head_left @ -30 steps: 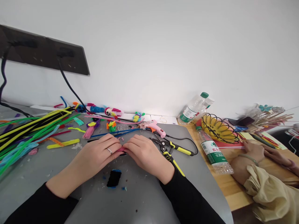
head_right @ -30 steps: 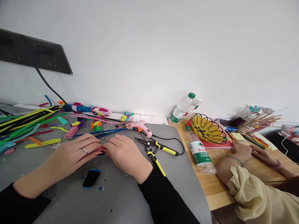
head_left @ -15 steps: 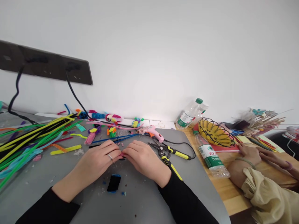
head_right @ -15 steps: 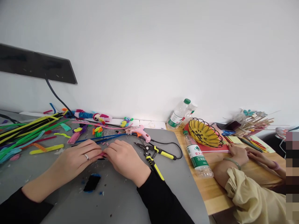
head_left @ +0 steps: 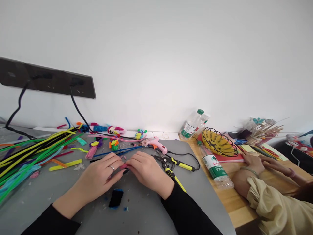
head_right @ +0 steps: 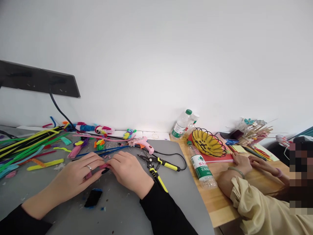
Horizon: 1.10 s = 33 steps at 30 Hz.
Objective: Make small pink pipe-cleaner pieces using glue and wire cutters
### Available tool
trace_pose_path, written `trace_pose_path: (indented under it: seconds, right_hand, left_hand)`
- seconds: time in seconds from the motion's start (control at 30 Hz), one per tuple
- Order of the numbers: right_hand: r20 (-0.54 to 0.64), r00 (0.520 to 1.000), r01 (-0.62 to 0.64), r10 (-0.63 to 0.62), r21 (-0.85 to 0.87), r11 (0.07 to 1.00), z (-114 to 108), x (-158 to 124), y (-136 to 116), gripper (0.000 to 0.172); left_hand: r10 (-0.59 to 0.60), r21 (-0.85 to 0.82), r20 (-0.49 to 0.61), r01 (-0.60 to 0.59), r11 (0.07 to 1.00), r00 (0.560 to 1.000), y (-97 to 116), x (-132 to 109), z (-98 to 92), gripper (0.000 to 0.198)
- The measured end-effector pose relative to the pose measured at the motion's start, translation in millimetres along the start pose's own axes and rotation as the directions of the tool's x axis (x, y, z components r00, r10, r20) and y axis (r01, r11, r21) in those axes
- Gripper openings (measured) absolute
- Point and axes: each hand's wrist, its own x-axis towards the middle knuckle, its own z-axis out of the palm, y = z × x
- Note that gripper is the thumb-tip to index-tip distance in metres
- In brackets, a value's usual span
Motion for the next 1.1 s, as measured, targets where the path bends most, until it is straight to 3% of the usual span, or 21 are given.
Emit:
trace_pose_path:
  seconds: [1.1]
  right_hand:
    - [0.016, 0.998, -0.054, 0.053, 0.071, 0.996, -4.1, 0.4, -4.1, 0.024]
  left_hand:
    - [0.072, -0.006, -0.030, -0.072, 0.997, 0.997, -0.4, 3.8, -1.3, 0.030]
